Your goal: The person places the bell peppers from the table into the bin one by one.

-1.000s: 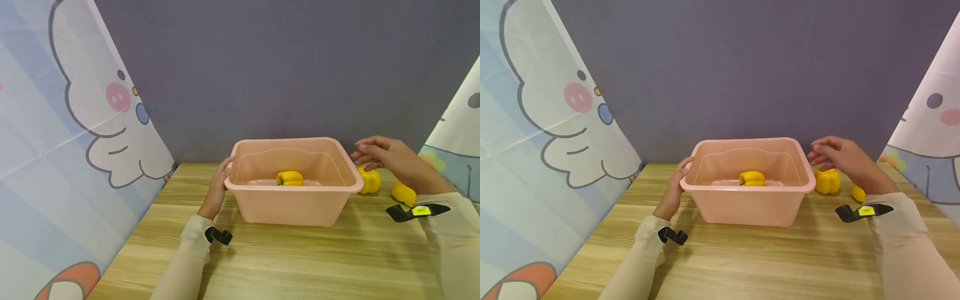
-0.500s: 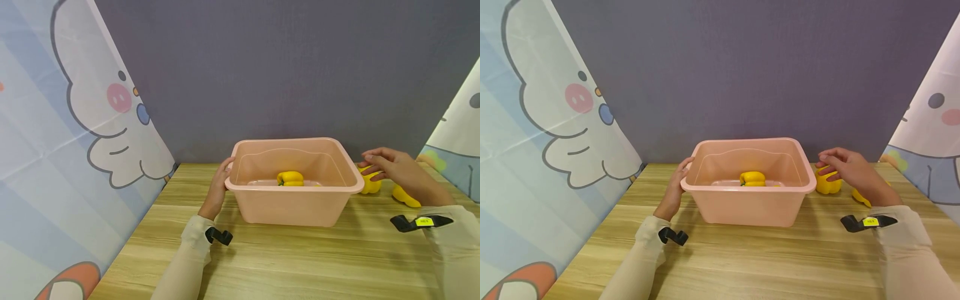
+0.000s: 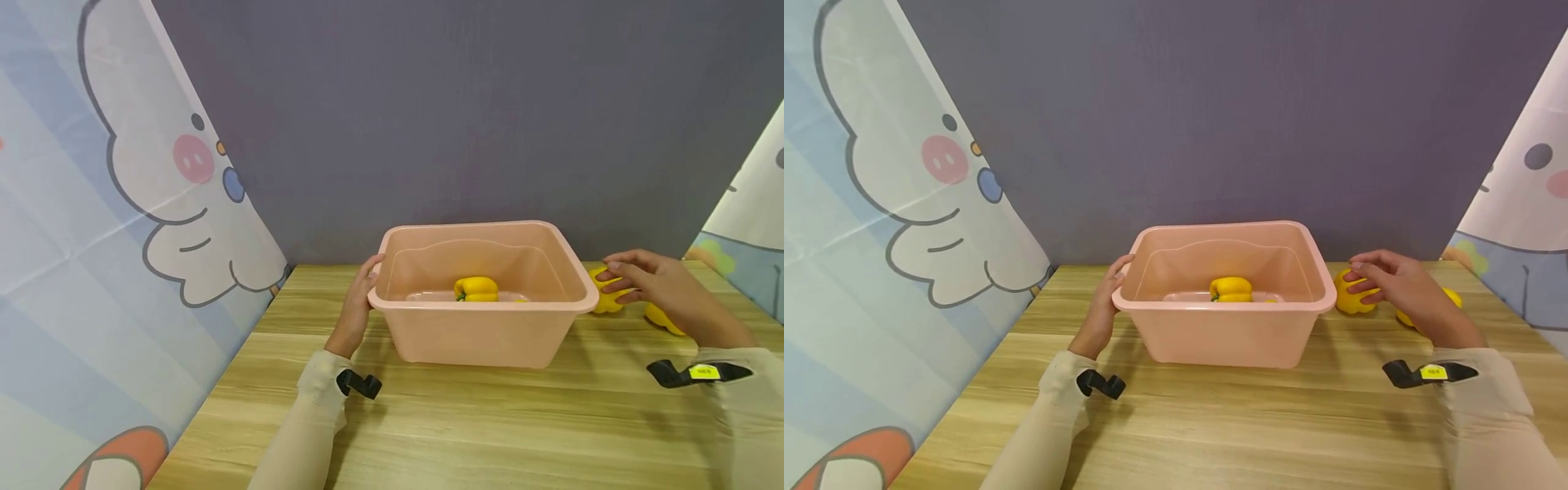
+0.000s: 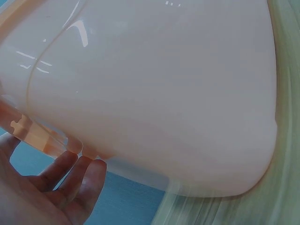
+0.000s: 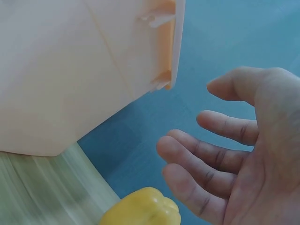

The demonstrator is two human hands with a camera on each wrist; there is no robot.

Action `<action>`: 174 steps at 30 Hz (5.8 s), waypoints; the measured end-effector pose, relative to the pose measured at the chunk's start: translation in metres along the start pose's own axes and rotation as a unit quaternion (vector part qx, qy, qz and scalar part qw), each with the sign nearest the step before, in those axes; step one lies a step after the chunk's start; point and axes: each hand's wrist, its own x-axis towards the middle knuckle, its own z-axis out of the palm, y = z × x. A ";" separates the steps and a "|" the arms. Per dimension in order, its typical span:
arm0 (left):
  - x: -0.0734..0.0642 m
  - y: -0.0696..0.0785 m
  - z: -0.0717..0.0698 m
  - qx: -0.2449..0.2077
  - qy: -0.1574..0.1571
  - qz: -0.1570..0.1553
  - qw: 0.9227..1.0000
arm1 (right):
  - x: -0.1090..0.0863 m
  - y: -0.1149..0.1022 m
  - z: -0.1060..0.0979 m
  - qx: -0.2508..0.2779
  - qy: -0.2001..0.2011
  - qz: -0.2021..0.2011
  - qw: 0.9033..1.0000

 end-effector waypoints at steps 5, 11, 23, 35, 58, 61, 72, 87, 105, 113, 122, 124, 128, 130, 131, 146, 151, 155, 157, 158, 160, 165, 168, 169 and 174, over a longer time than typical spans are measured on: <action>-0.001 0.002 0.000 -0.004 0.013 -0.003 1.000 | 0.000 0.003 0.003 -0.020 0.013 0.003 1.000; -0.003 0.002 0.002 -0.006 0.013 -0.007 1.000 | 0.000 0.007 0.003 0.009 0.015 0.005 1.000; -0.002 0.003 0.001 -0.004 0.000 0.003 1.000 | 0.001 0.018 0.008 -0.005 0.031 0.030 0.999; -0.002 0.003 0.000 0.001 0.003 -0.001 1.000 | 0.002 0.021 0.012 -0.075 0.054 0.067 0.993; 0.000 0.000 0.000 -0.006 0.001 0.003 1.000 | 0.000 0.038 0.008 -0.158 0.069 0.106 0.979; 0.000 0.000 0.000 -0.006 -0.001 0.005 1.000 | -0.001 0.041 0.010 -0.152 0.064 0.110 0.980; -0.001 0.001 0.000 -0.005 0.005 0.003 1.000 | 0.004 0.046 0.021 -0.167 0.067 0.108 0.978; -0.002 -0.001 0.000 -0.012 -0.002 0.004 1.000 | 0.006 0.058 0.033 -0.191 0.073 0.084 0.975; -0.003 0.002 0.001 -0.003 0.006 -0.006 1.000 | 0.007 0.060 0.036 -0.190 0.063 0.114 0.973; -0.004 0.003 0.001 -0.006 0.008 -0.005 1.000 | 0.006 0.061 0.038 -0.191 0.069 0.119 0.972; -0.003 0.004 0.002 -0.011 0.008 -0.005 1.000 | 0.004 0.063 0.040 -0.205 0.076 0.125 0.968; -0.003 0.004 0.002 -0.010 0.006 -0.005 1.000 | 0.004 0.062 0.041 -0.208 0.077 0.128 0.967; -0.004 0.005 0.001 -0.007 0.003 -0.002 1.000 | 0.004 0.062 0.042 -0.214 0.081 0.128 0.965; -0.004 0.006 0.001 -0.007 0.001 0.000 1.000 | 0.004 0.062 0.042 -0.216 0.084 0.127 0.965; -0.004 0.006 0.001 -0.008 0.001 0.000 1.000 | 0.005 0.062 0.042 -0.217 0.086 0.127 0.964; -0.004 0.003 -0.001 -0.006 -0.003 0.001 1.000 | 0.004 0.062 0.044 -0.204 0.101 0.131 0.965; -0.004 0.004 0.000 -0.008 -0.003 0.002 1.000 | 0.004 0.060 0.043 -0.195 0.107 0.129 0.966; -0.004 0.003 0.000 -0.009 -0.002 0.001 1.000 | 0.004 0.056 0.042 -0.187 0.114 0.132 0.967; -0.004 0.002 -0.001 -0.008 -0.001 0.001 1.000 | 0.004 0.053 0.041 -0.183 0.119 0.130 0.967; -0.004 0.002 -0.001 -0.009 -0.001 0.002 1.000 | 0.004 0.052 0.040 -0.180 0.123 0.128 0.967; -0.004 0.002 -0.001 -0.008 -0.001 0.003 1.000 | 0.004 0.050 0.039 -0.179 0.130 0.122 0.968; -0.004 0.002 -0.001 -0.008 -0.003 0.007 1.000 | 0.003 0.045 0.036 -0.186 0.141 0.107 0.967; -0.004 0.003 -0.001 -0.005 -0.003 0.007 1.000 | 0.002 0.040 0.033 -0.189 0.143 0.102 0.966; -0.004 0.003 -0.001 -0.005 -0.003 0.007 1.000 | 0.002 0.038 0.032 -0.191 0.143 0.102 0.966; -0.004 0.003 -0.001 -0.006 -0.004 0.008 1.000 | 0.002 0.033 0.030 -0.196 0.143 0.104 0.964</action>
